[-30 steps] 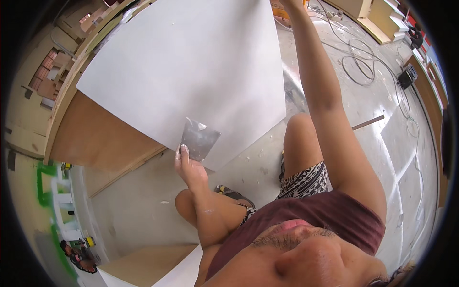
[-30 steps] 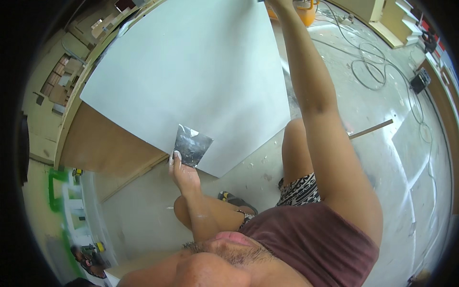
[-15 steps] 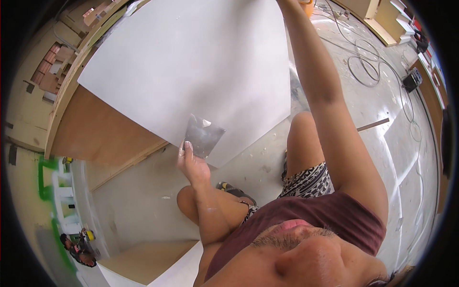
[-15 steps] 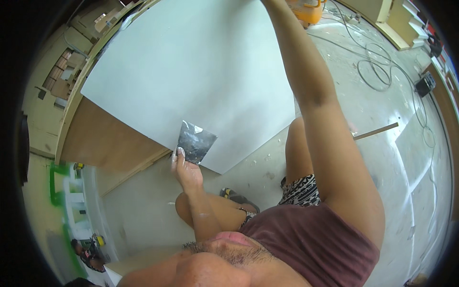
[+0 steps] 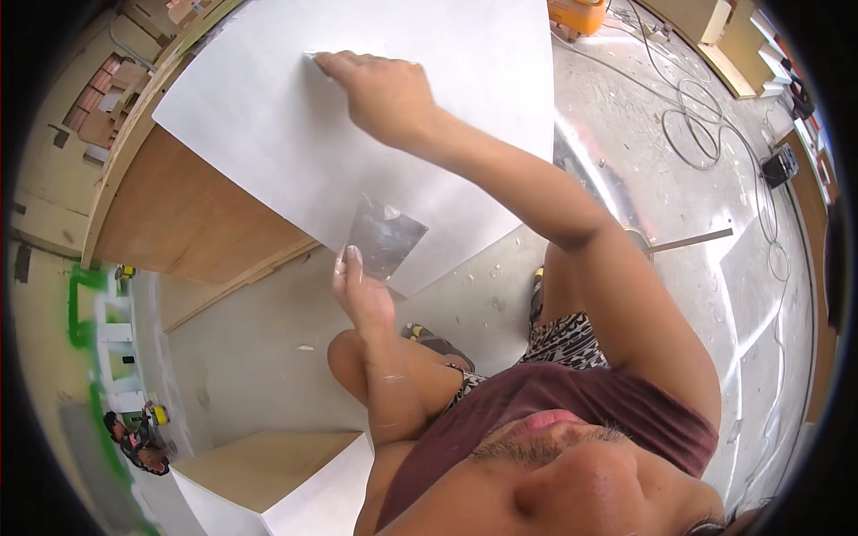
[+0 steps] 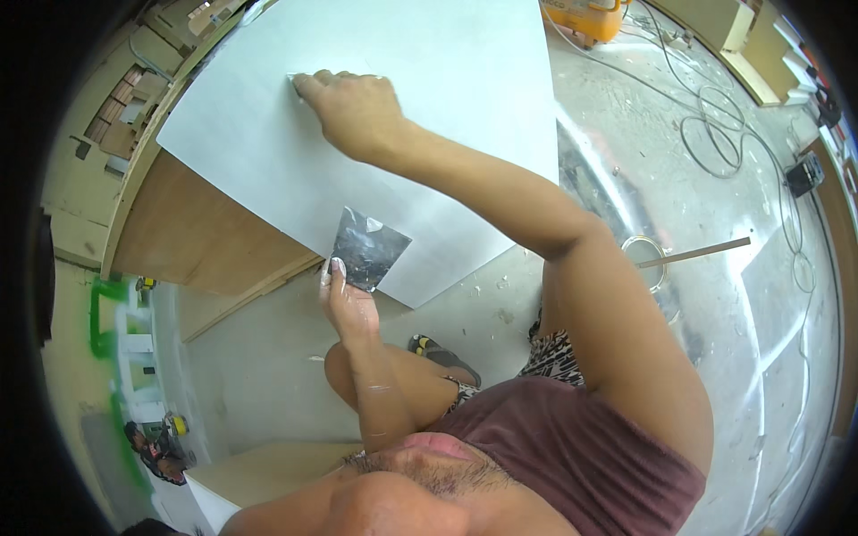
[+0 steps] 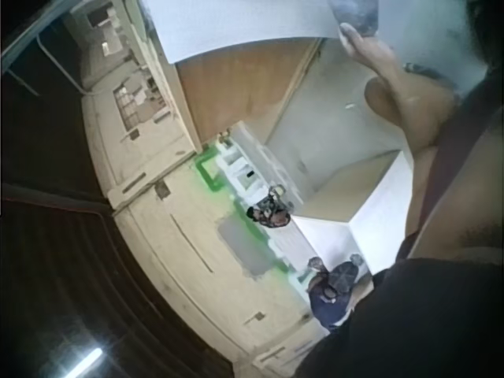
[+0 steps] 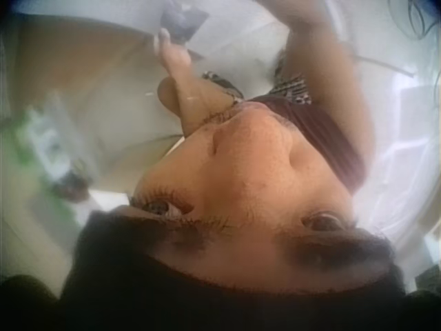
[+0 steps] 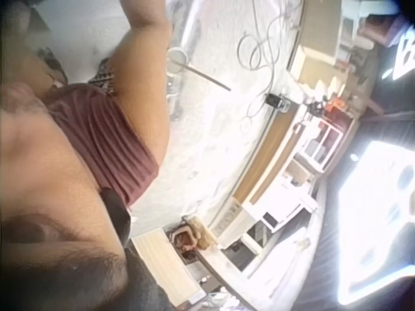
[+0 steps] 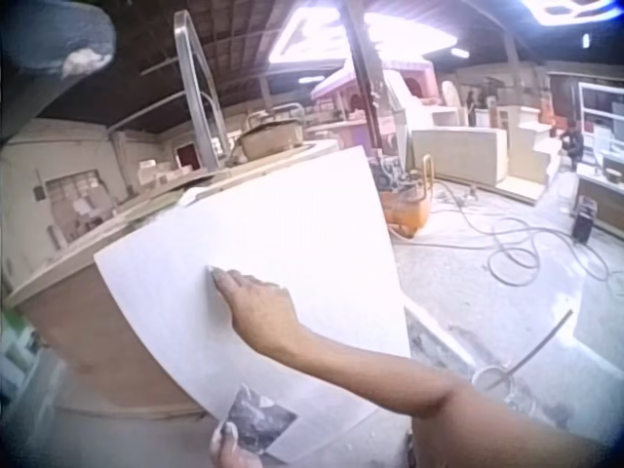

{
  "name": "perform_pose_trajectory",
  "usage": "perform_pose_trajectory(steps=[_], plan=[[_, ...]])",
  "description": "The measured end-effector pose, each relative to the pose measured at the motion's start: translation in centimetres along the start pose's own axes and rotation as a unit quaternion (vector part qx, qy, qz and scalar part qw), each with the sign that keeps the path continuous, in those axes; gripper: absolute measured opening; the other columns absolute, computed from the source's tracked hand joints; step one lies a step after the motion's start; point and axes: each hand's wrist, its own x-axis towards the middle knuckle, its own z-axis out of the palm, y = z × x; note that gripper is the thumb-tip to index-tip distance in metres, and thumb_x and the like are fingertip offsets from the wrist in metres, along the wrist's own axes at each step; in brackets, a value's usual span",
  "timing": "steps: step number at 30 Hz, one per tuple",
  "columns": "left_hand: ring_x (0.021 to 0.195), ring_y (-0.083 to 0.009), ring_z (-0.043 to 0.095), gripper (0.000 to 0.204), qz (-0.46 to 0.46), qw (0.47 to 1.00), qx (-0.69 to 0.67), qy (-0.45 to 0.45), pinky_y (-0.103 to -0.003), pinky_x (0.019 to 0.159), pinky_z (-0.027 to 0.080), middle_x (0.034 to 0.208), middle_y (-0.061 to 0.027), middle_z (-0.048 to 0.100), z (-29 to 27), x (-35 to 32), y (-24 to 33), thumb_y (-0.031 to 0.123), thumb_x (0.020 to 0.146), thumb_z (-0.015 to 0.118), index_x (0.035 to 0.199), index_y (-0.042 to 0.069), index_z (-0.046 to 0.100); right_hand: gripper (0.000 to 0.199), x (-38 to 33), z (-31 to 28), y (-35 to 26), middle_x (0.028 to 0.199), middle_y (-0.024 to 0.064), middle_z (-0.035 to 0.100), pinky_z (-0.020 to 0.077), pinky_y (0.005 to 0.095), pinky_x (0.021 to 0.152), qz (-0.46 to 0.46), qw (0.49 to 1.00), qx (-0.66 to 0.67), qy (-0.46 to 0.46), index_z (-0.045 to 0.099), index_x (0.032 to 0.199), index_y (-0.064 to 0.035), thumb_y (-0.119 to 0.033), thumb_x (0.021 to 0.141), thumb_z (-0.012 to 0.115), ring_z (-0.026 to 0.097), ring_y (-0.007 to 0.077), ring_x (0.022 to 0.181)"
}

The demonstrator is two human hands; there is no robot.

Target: The person mixes putty between two putty knives and applies it to a white board, smoothing the surface with the putty knife and by hand.

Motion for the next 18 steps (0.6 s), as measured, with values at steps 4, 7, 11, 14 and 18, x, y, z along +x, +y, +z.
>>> perform_pose_trajectory(steps=[4,7,11,14,18], plan=[[0.106,-0.0177,0.059,0.032,0.004,1.0,0.008,0.003,-0.033,0.093,0.046,0.116,-0.0136,0.062,0.5,-0.3,0.4,0.014,0.101,0.052,0.122,-0.01,0.055,0.037,2.5,-5.2,9.6,0.087,0.0137,0.072,0.0542,0.0467,0.066,0.17,0.979,-0.072,0.086,0.063,0.12,-0.0162,-0.012,0.084,0.054,0.069,0.0319,0.079],[0.103,-0.0184,0.061,0.031,0.008,1.0,-0.008,-0.011,-0.033,0.091,0.048,0.114,-0.0136,0.063,0.5,-0.4,0.8,0.013,0.102,0.05,0.122,-0.01,0.055,0.028,3.6,-12.2,18.1,0.091,0.0244,0.071,0.0525,0.0407,0.076,0.199,0.944,0.064,0.257,0.07,0.108,-0.0018,-0.007,0.088,0.051,0.07,0.034,0.085],[0.103,-0.0195,0.061,0.032,-0.004,1.0,-0.004,-0.019,-0.035,0.091,0.049,0.115,-0.014,0.063,1.8,-0.4,0.2,0.013,0.102,0.05,0.123,-0.011,0.054,0.031,3.9,-14.4,26.4,0.088,0.0228,0.071,0.0517,0.0379,0.078,0.257,0.935,-0.084,0.228,0.07,0.107,-0.001,-0.004,0.084,0.051,0.07,0.0272,0.083],[0.104,-0.0204,0.062,0.032,0.006,1.0,-0.001,-0.004,-0.036,0.091,0.05,0.117,-0.0145,0.063,0.7,0.0,-0.3,0.012,0.102,0.051,0.123,-0.011,0.054,0.031,4.7,-13.5,22.7,0.09,0.0223,0.072,0.0515,0.0378,0.08,0.278,0.937,0.059,0.204,0.071,0.107,-0.0016,-0.004,0.084,0.05,0.07,0.0284,0.086],[0.106,-0.0201,0.06,0.03,-0.003,1.0,0.004,-0.021,-0.036,0.094,0.048,0.116,-0.0135,0.062,1.1,0.2,-0.9,0.011,0.101,0.051,0.122,-0.01,0.054,0.034,5.5,-13.0,25.3,0.099,0.0241,0.071,0.0516,0.0393,0.084,0.221,0.951,0.039,0.212,0.07,0.113,-0.003,-0.006,0.086,0.049,0.07,0.0326,0.096]])
